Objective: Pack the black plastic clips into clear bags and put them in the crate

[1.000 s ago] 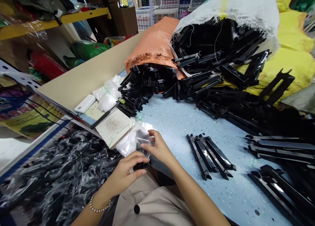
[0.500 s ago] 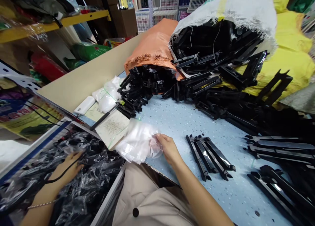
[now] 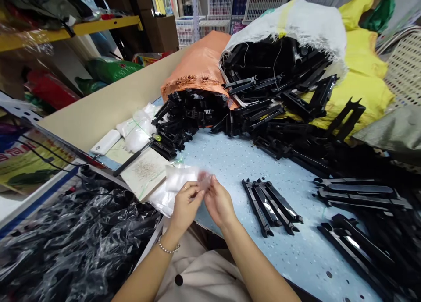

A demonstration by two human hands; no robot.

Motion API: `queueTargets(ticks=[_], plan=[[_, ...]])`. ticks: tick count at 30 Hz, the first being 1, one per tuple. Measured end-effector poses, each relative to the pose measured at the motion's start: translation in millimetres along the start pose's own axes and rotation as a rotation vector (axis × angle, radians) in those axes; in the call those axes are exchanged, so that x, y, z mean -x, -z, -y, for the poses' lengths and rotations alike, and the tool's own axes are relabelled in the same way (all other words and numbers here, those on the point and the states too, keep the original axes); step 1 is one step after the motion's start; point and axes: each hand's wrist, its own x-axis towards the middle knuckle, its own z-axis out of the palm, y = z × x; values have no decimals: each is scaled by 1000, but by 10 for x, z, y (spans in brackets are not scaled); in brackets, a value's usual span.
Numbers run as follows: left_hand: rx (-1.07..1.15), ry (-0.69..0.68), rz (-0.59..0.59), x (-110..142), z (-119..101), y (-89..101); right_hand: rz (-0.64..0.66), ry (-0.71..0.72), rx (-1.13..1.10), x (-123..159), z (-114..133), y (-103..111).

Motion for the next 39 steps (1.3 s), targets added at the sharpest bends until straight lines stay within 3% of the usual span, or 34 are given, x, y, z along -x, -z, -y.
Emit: queueTargets(ticks=[3, 7, 12, 15, 18, 23, 25, 28, 30, 32, 34, 36, 39], plan=[[179, 134, -10, -20, 79, 38, -19, 65, 140, 77, 28, 73], [179, 221, -15, -37, 65, 103, 20, 50, 470, 87, 3, 146], [468, 343, -1, -96, 38, 236, -42, 76, 531, 14, 101, 244], [382, 315, 10, -108, 50, 232, 54, 82, 648, 26, 150, 242], [241, 265, 122, -93, 47, 167, 144, 106, 742, 36, 134, 208], [457, 328, 179, -111, 28, 219, 106, 88, 754, -1, 125, 308], [458, 277, 124, -123, 30, 290, 41, 106, 807, -5, 153, 401], [198, -3, 44, -114, 45, 379, -61, 175, 1056, 49, 261, 547], [-72, -222, 108, -96, 68, 410, -41, 220, 1280, 141, 395, 650], [-293, -346, 206, -85, 101, 418, -60, 287, 1549, 272, 559, 780], [-395, -366, 253, -87, 140, 404, -208, 351, 1874, 420, 700, 951], [-428, -334, 278, -94, 174, 373, -342, 328, 2130, 556, 776, 1141], [-499, -270, 333, -97, 196, 304, -301, 209, 2148, 693, 787, 1354]])
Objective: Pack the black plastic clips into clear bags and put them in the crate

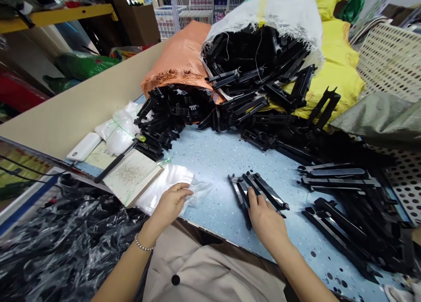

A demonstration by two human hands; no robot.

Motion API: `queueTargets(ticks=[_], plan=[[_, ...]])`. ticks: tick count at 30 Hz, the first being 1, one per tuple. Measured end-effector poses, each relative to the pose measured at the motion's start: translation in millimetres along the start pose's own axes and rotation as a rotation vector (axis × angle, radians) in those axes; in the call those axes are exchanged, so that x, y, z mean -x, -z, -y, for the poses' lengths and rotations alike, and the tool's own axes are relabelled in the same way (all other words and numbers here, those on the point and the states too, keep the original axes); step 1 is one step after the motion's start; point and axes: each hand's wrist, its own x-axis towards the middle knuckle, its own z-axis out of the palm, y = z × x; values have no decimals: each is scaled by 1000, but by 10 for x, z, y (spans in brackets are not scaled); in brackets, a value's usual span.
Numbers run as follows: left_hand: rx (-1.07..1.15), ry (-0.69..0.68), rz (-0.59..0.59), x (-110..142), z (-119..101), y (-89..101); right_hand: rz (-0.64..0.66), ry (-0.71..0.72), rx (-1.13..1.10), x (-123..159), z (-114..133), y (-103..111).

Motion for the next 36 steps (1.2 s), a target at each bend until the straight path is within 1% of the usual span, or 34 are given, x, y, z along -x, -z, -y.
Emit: queueTargets(ticks=[1, 2, 4, 5, 7, 8, 9, 10, 12, 13, 15, 17, 19, 20, 22, 23, 24, 25, 26, 28, 29, 30, 31, 32, 33, 34, 35, 36], plan=[[-19, 22, 25, -8, -13, -20, 35, -2, -102, 29, -24, -12], [-28, 41, 49, -15, -30, -37, 74, -10, -249, 50, -26, -12], [5, 67, 83, -34, -62, -62, 210, -33, -652, 80, 38, 16], [42, 72, 86, -46, -74, -68, 323, -40, -874, 94, 101, 31], [131, 77, 65, -70, -83, -65, 603, -50, -1259, 125, 269, 34], [169, 78, 44, -79, -82, -55, 724, -61, -1399, 140, 361, 15], [196, 75, 22, -83, -82, -38, 814, -80, -1504, 151, 448, -17], [212, 61, 4, -80, -86, -17, 867, -104, -1585, 156, 526, -58], [211, -3, -11, -44, -127, 34, 896, -156, -1709, 143, 643, -144], [204, -50, -7, -12, -170, 58, 888, -181, -1763, 125, 683, -182], [206, -162, 39, 74, -300, 85, 839, -244, -1855, 65, 744, -234], [241, -270, 119, 160, -454, 77, 723, -315, -1900, -14, 811, -264], [285, -316, 176, 219, -577, 46, 578, -323, -1856, -89, 903, -287], [296, -301, 186, 237, -615, 34, 497, -290, -1789, -114, 959, -296], [289, -239, 182, 267, -655, 47, 332, -176, -1587, -120, 1076, -299], [281, -214, 175, 288, -667, 82, 278, -110, -1482, -99, 1130, -287], [277, -193, 173, 320, -681, 143, 266, -41, -1403, -63, 1176, -262], [282, -170, 175, 366, -697, 230, 304, 26, -1364, -17, 1212, -225], [298, -134, 181, 427, -714, 344, 400, 96, -1362, 33, 1235, -176], [352, -9, 229, 592, -715, 631, 687, 215, -1402, 121, 1241, -62], [384, 62, 282, 690, -680, 789, 815, 246, -1414, 147, 1225, -9], [414, 119, 354, 794, -609, 944, 896, 249, -1416, 159, 1198, 33], [436, 166, 440, 900, -494, 1088, 925, 226, -1414, 154, 1163, 60], [440, 219, 518, 1006, -333, 1217, 908, 183, -1413, 135, 1123, 70], [421, 288, 563, 1108, -130, 1331, 862, 130, -1417, 106, 1084, 65], [366, 383, 563, 1204, 110, 1432, 808, 80, -1424, 72, 1048, 47], [277, 497, 516, 1290, 373, 1527, 761, 39, -1432, 40, 1020, 20], [159, 625, 426, 1363, 645, 1620, 725, 9, -1440, 13, 1002, -10]])
